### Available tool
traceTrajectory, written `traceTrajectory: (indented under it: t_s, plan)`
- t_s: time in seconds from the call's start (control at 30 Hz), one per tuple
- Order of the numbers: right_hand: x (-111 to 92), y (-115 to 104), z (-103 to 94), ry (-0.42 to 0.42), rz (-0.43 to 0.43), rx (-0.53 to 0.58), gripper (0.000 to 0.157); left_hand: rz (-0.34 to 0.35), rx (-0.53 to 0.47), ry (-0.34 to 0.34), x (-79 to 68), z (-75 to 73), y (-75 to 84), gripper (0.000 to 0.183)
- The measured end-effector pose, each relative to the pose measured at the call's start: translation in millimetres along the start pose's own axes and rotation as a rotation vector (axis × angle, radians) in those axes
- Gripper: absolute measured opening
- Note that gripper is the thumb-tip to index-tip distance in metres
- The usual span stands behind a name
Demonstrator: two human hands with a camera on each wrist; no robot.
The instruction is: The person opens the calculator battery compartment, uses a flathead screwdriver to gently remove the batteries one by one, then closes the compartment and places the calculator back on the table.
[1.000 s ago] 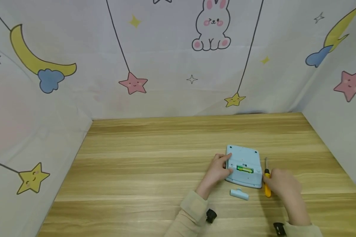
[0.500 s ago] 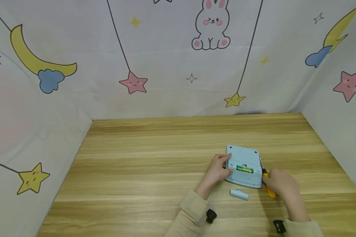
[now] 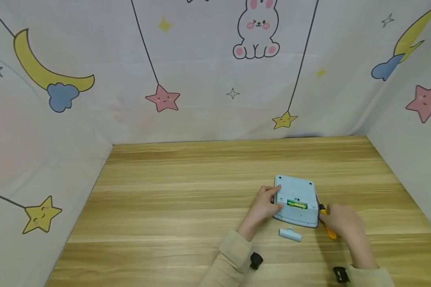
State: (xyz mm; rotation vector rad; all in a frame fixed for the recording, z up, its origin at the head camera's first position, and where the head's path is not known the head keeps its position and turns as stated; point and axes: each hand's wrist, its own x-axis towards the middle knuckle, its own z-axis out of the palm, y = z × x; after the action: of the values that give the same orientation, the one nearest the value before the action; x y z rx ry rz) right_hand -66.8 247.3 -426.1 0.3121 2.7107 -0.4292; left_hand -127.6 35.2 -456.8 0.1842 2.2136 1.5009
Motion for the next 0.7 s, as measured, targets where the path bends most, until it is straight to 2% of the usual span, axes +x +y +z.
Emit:
traceTrajectory:
  t_s: [0.2,0.7]
  plan:
    - [-1.2,1.2,-3.5,0.027,0.013,0.006,0.031,0.007,0.001,-0.001,1.4,0.1,-0.6,0.06]
    - [-9.5,0.4,-5.4,0.13,-0.055,0.062,0.029,0.007,0.022,0.001,1.1,0.3,-0.7,0.061]
